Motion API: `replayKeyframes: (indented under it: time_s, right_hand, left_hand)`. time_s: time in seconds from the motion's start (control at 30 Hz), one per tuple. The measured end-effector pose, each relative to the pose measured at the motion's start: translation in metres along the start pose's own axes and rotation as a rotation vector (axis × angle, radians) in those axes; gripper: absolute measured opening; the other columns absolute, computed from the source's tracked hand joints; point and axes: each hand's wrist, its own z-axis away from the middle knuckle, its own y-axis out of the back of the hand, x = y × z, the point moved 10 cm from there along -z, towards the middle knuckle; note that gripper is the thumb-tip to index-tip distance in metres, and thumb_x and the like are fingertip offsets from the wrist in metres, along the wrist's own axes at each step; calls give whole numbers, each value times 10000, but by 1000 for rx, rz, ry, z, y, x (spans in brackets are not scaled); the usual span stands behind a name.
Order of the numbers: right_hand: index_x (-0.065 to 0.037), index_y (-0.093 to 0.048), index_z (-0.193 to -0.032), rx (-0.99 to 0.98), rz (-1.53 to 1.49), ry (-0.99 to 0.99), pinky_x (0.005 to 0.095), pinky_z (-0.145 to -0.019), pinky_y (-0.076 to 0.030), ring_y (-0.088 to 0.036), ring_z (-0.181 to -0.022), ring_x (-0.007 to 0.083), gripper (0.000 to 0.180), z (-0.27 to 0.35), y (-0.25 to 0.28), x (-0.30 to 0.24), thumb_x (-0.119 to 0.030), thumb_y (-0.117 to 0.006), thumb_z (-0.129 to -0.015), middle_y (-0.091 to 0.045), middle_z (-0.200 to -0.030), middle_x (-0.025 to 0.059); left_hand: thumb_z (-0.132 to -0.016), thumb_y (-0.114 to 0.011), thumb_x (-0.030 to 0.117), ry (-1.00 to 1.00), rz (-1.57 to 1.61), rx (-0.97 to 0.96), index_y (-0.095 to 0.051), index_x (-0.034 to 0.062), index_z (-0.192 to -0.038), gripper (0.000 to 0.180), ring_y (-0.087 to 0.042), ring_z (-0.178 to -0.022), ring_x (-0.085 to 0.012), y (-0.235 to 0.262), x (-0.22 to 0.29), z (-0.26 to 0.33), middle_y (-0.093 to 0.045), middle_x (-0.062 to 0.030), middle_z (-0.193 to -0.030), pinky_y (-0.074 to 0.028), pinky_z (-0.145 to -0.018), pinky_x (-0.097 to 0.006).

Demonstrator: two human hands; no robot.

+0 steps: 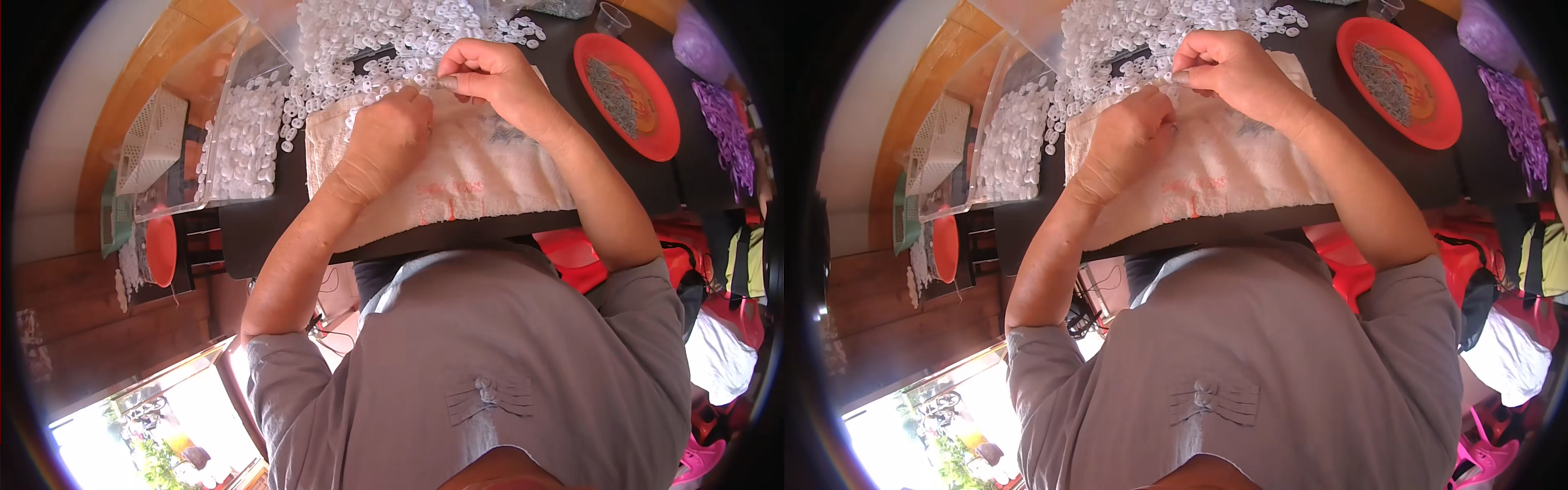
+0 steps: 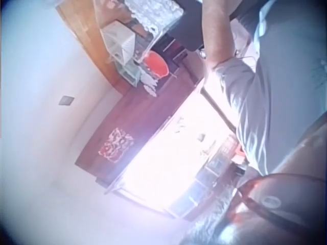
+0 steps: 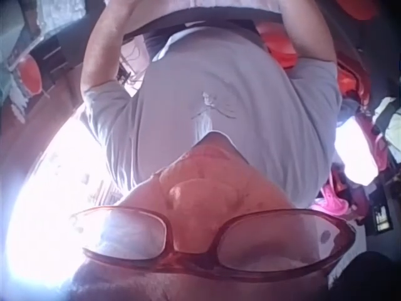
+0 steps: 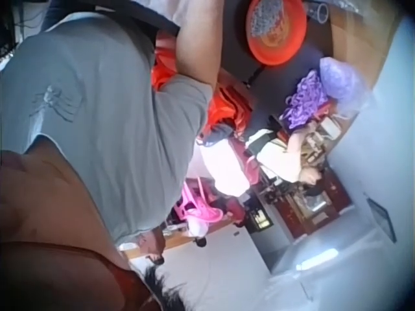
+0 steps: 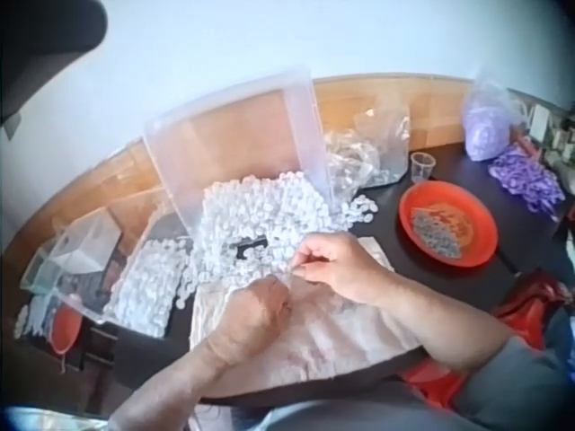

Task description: The person is manually assembling small white plastic ring-like components at a desk.

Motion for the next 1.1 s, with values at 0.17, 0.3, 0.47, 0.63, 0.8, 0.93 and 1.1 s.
replayKeyframes:
  time_s: [0.17, 0.3, 0.47, 0.63, 0.8, 0.93, 1.1]
  right_hand:
    - [-42, -605, -894, -10, -54, 5, 196, -563, -369, -493, -653, 31, 46, 4, -2, -4, -71, -603, -858, -545, -728, -48]
    - [-48, -602, -892, -6, -138, -5, 197, -571, -375, -486, -658, 34, 36, 6, -9, -3, -72, -597, -866, -548, -743, -45]
    - [-30, -598, -869, 28, -141, 1, 200, -561, -380, -481, -649, 40, 26, 5, -12, -2, -55, -599, -862, -543, -729, -33]
    - [-53, -605, -881, 20, -71, 4, 197, -580, -385, -493, -676, 38, 30, 4, -11, 0, -64, -577, -880, -546, -745, -43]
    - [-12, -587, -911, 83, 182, 121, 220, -645, -429, -519, -722, 71, 47, 4, -4, -7, -37, -559, -882, -579, -786, -19]
    - [12, -565, -921, 88, 349, 225, 248, -683, -449, -538, -742, 102, 63, 5, -9, -17, -14, -554, -865, -597, -802, 22]
    - [10, -554, -925, 119, 409, 304, 272, -685, -457, -558, -733, 136, 84, 8, -11, -26, 17, -547, -842, -597, -791, 66]
  left_hand:
    - [-824, -654, 40, 822, 1162, 30, -632, -7, -844, 56, -580, -561, -170, -18, -54, 19, -649, -91, -743, -441, -460, -267]
    - [-876, -614, 25, 894, 1488, 146, -614, -39, -935, 86, -576, -609, -138, -16, -52, 18, -627, -81, -775, -433, -485, -244]
    - [-894, -591, 26, 863, 1592, 215, -599, -49, -976, 111, -595, -615, -150, -24, -45, 18, -644, -111, -801, -458, -486, -258]
    - [-901, -584, 32, 854, 1653, 238, -599, -47, -971, 107, -594, -596, -157, -34, -46, 21, -644, -117, -803, -461, -483, -265]
    - [-909, -577, 42, 867, 1699, 277, -595, -43, -975, 109, -595, -591, -162, -40, -49, 26, -643, -121, -808, -459, -480, -269]
    - [-912, -569, 39, 869, 1698, 297, -591, -40, -978, 106, -597, -595, -161, -39, -49, 27, -641, -121, -816, -459, -479, -272]
    - [-909, -568, 35, 871, 1688, 322, -590, -40, -974, 101, -597, -594, -159, -37, -49, 28, -642, -121, -815, -460, -475, -270]
